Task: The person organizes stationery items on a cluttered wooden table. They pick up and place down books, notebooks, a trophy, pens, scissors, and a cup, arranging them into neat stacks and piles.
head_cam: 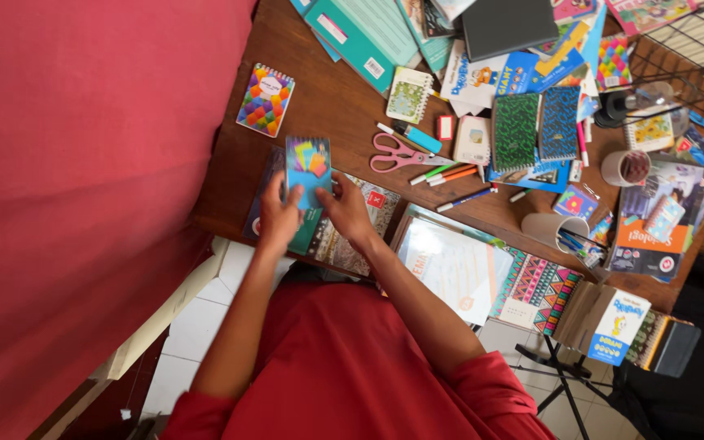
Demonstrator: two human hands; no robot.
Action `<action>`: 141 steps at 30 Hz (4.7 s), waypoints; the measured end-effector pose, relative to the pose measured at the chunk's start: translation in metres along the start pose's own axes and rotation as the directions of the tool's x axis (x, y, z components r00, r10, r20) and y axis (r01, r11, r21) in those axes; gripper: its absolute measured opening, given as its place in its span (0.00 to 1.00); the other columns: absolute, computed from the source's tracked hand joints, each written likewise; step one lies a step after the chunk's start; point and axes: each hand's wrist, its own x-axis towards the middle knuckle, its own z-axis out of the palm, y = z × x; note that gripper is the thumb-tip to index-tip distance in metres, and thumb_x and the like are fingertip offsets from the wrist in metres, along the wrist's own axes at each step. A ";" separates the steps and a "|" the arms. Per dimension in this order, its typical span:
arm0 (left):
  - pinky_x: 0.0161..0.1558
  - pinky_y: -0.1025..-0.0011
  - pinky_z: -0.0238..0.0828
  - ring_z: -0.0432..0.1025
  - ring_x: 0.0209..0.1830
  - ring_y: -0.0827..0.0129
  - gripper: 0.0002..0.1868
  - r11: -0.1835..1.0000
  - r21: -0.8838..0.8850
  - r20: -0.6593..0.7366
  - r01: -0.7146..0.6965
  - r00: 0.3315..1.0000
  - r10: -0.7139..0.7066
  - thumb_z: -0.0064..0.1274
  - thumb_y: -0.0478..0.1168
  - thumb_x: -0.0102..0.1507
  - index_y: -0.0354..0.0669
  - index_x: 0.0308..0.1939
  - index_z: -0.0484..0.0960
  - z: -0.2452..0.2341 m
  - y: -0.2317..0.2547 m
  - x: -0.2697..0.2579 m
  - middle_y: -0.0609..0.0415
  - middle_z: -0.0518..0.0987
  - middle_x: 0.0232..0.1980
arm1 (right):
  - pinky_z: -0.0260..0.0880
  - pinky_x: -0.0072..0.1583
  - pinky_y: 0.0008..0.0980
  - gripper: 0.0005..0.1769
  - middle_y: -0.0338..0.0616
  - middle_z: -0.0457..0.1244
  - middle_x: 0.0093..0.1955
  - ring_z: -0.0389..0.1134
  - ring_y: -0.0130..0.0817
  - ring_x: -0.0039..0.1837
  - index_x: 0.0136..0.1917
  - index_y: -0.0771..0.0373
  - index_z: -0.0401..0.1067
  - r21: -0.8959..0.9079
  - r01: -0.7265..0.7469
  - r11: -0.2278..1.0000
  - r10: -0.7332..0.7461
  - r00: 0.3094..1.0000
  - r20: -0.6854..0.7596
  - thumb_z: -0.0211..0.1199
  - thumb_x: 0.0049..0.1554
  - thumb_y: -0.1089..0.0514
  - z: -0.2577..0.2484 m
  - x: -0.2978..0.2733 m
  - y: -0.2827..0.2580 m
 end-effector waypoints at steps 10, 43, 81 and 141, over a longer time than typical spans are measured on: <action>0.54 0.63 0.73 0.77 0.51 0.65 0.22 0.808 0.298 0.146 -0.508 0.861 0.487 0.56 0.35 0.70 0.37 0.69 0.77 -0.063 0.019 0.177 0.47 0.84 0.53 | 0.73 0.52 0.30 0.24 0.48 0.70 0.53 0.72 0.31 0.51 0.69 0.68 0.67 -0.218 -0.041 0.975 0.051 0.998 0.040 0.61 0.62 0.58 0.002 -0.016 -0.001; 0.59 0.50 0.66 0.65 0.62 0.47 0.57 0.445 0.889 -0.119 -0.108 0.883 0.453 0.75 0.51 0.52 0.30 0.74 0.57 -0.007 0.010 0.186 0.41 0.69 0.62 | 0.72 0.53 0.31 0.19 0.45 0.71 0.54 0.71 0.30 0.52 0.65 0.65 0.71 -0.250 -0.140 0.958 0.116 0.987 -0.109 0.59 0.61 0.59 -0.040 -0.108 -0.022; 0.28 0.72 0.72 0.72 0.30 0.75 0.09 0.931 0.080 0.215 -0.357 0.918 0.334 0.58 0.35 0.64 0.36 0.46 0.81 0.221 0.030 0.154 0.55 0.76 0.44 | 0.72 0.55 0.29 0.19 0.45 0.71 0.55 0.72 0.29 0.54 0.66 0.68 0.70 0.050 -0.059 0.997 0.075 0.911 -0.406 0.59 0.62 0.61 -0.121 -0.176 -0.010; 0.75 0.46 0.57 0.66 0.73 0.48 0.47 0.626 -0.317 0.911 0.712 0.413 -0.009 0.37 0.74 0.66 0.40 0.74 0.66 0.246 0.035 -0.223 0.40 0.70 0.71 | 0.35 0.80 0.63 0.60 0.59 0.47 0.82 0.44 0.57 0.84 0.81 0.67 0.49 -0.884 0.438 0.161 -0.505 0.806 0.308 0.42 0.57 0.18 -0.251 -0.302 -0.059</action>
